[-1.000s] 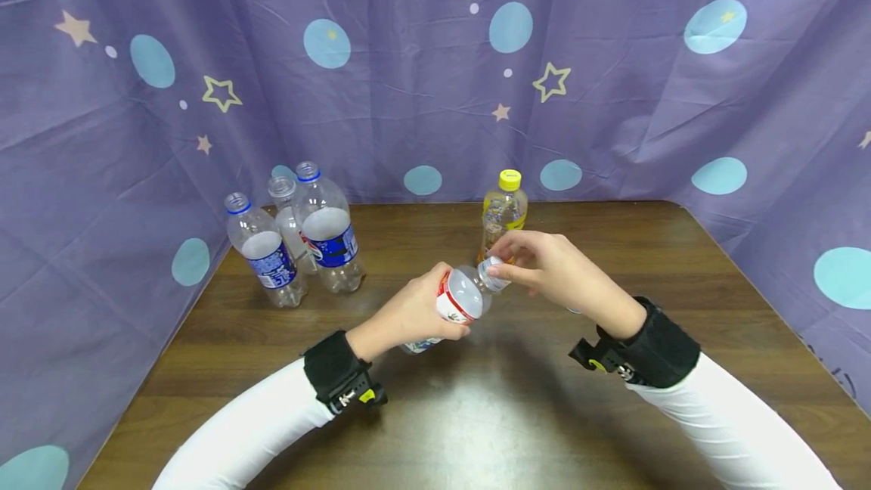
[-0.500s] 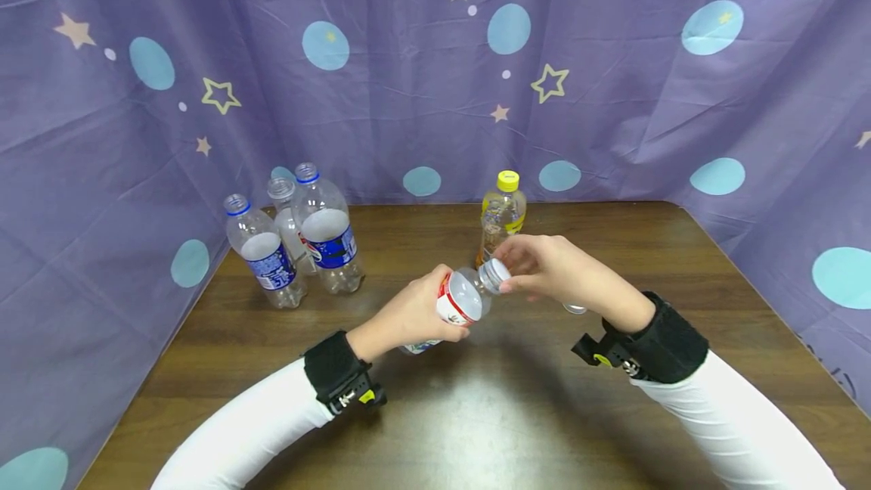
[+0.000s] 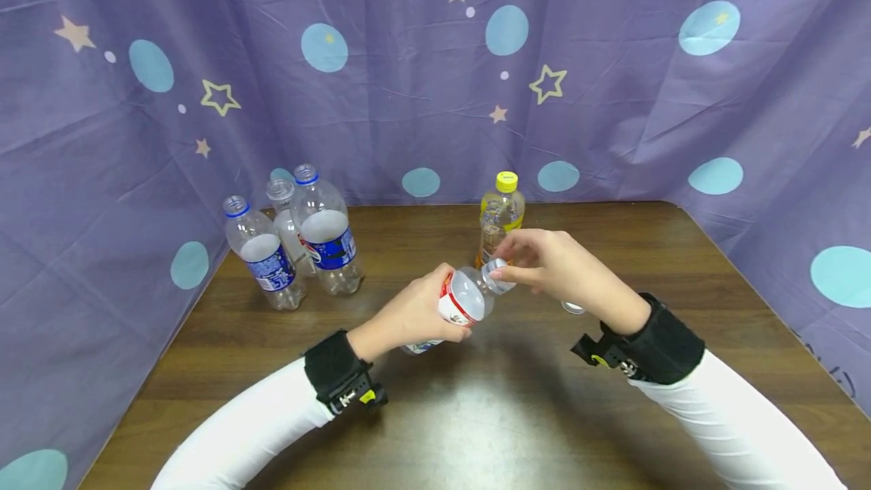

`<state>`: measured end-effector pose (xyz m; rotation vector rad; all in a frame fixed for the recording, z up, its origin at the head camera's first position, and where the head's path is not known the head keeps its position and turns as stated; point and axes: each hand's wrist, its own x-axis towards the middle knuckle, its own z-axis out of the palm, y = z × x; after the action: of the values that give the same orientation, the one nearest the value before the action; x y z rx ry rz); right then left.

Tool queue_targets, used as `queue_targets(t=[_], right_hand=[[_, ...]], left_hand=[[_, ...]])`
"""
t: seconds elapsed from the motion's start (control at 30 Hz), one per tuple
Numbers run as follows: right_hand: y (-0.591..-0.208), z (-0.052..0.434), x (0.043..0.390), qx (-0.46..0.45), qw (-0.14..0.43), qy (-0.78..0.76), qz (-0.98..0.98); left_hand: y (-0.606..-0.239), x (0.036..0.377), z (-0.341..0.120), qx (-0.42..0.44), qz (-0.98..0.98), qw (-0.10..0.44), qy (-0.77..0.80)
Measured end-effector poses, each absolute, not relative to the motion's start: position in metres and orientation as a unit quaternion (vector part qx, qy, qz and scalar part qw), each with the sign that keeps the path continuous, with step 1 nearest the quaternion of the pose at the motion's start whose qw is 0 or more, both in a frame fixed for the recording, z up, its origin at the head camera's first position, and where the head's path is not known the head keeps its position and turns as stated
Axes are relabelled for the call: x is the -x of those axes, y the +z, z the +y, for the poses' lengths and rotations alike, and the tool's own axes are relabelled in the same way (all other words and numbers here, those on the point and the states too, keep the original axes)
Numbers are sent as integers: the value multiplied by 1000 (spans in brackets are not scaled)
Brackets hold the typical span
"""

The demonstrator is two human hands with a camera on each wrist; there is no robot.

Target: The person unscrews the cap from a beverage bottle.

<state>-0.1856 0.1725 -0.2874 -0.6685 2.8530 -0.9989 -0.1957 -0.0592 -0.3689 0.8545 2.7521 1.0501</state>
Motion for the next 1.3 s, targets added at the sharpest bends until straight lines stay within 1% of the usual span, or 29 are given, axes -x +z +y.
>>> queue_targets(t=[0.07, 0.2, 0.37, 0.7, 0.83, 0.97, 1.1, 1.3], right_hand=[[-286, 173, 186, 210, 29, -303, 929], [-285, 176, 187, 198, 63, -276, 939], [-287, 178, 188, 203, 89, -299, 928], [-284, 178, 187, 250, 93, -358, 895], [-285, 177, 186, 256, 81, -354, 896], [-287, 176, 186, 244, 62, -347, 904], [-288, 174, 185, 220, 55, -344, 911], [-288, 175, 186, 192, 82, -309, 928]], left_hand=[[-369, 195, -59, -278, 897, 40, 340], [-370, 194, -59, -281, 897, 39, 338], [-371, 194, -59, -284, 897, 38, 338], [-370, 194, -60, -282, 895, 37, 344], [-371, 194, -60, -283, 894, 37, 344], [-370, 193, -60, -284, 895, 38, 342], [-370, 193, -58, -281, 896, 40, 342], [-370, 193, -58, -285, 895, 34, 340]])
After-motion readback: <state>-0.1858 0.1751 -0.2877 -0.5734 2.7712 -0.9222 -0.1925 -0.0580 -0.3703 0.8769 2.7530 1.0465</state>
